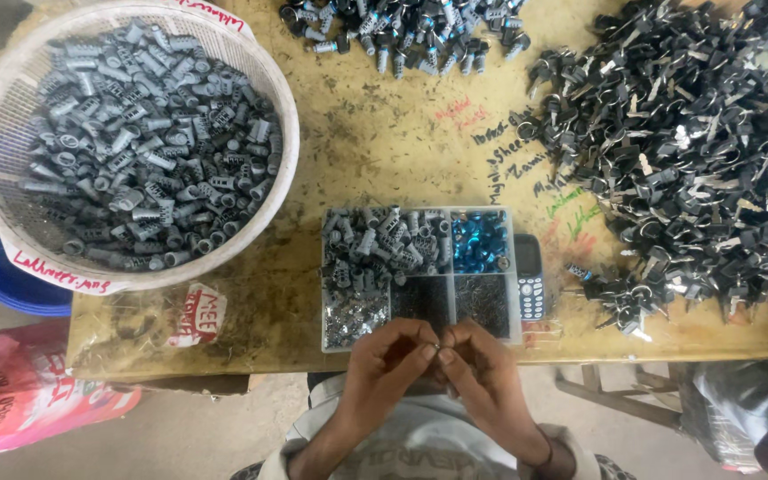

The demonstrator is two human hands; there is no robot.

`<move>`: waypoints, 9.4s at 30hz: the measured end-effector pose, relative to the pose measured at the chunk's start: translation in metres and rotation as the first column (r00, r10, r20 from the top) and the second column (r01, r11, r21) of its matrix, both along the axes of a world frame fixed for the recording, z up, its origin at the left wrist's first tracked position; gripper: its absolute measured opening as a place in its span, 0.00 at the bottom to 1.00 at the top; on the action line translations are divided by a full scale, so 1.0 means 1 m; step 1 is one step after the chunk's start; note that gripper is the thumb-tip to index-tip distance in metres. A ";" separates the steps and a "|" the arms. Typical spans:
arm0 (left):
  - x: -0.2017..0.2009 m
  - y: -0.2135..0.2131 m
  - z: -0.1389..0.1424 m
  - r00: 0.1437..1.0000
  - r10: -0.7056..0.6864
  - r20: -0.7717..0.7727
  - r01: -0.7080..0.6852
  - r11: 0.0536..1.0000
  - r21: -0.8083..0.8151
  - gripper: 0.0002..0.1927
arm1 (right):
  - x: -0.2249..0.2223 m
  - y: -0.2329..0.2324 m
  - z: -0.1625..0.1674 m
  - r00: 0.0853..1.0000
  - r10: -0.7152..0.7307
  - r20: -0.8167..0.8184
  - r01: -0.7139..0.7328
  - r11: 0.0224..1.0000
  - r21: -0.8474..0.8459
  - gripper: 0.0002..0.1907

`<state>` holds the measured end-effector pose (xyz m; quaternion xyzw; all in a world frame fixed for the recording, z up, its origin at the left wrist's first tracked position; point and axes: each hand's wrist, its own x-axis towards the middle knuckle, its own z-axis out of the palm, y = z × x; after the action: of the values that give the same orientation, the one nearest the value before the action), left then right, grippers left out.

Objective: The person sits at a workbench and assembles small plastic components by hand, taking gray ribbed bodies and blue caps from a compartment box, pressing the pieces together, and placing the finished assemblies on the table. They repeat this cycle throughout the episode, occasionally reaching into the bins for more parts.

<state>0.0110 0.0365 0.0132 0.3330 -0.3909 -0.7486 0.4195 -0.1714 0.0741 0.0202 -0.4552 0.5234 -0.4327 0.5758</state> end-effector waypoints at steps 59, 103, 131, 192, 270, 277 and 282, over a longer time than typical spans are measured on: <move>0.041 -0.001 -0.009 0.997 0.022 -0.078 -0.020 1.000 0.022 0.05 | 0.019 -0.031 -0.022 0.935 -0.012 -0.354 -0.228 0.744 -0.628 0.16; 0.042 -0.012 0.002 0.945 -0.208 0.252 0.171 0.972 0.159 0.05 | 0.001 -0.035 0.017 0.795 0.060 -0.603 -0.347 0.861 -0.372 0.16; 0.043 -0.017 0.006 0.916 -0.072 0.395 0.105 0.993 -0.062 0.06 | 0.006 -0.035 0.019 0.709 -0.036 -0.704 -0.492 0.690 -0.531 0.19; 0.019 -0.013 0.000 0.859 0.270 0.436 0.315 0.393 -0.864 0.31 | -0.015 -0.005 -0.029 0.861 0.145 0.488 -0.241 0.961 0.139 0.16; 0.068 -0.020 0.008 0.191 0.243 0.951 0.435 0.848 -0.304 0.07 | 0.005 -0.066 0.000 0.300 0.077 -0.951 -0.761 0.620 -0.189 0.23; 0.070 -0.019 -0.001 0.398 0.319 0.860 0.273 0.854 -0.443 0.07 | 0.019 -0.075 0.004 0.284 0.110 -0.953 -0.757 0.636 -0.152 0.19; 0.074 -0.017 -0.009 0.591 0.367 0.718 0.094 0.853 -0.513 0.08 | 0.027 -0.081 0.012 0.264 0.286 -0.921 -0.630 0.775 0.060 0.13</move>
<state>0.0852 0.0190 0.0043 0.5399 -0.6875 -0.3560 0.3304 -0.1446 -0.0071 0.0321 -0.8311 0.5089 -0.0108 0.2240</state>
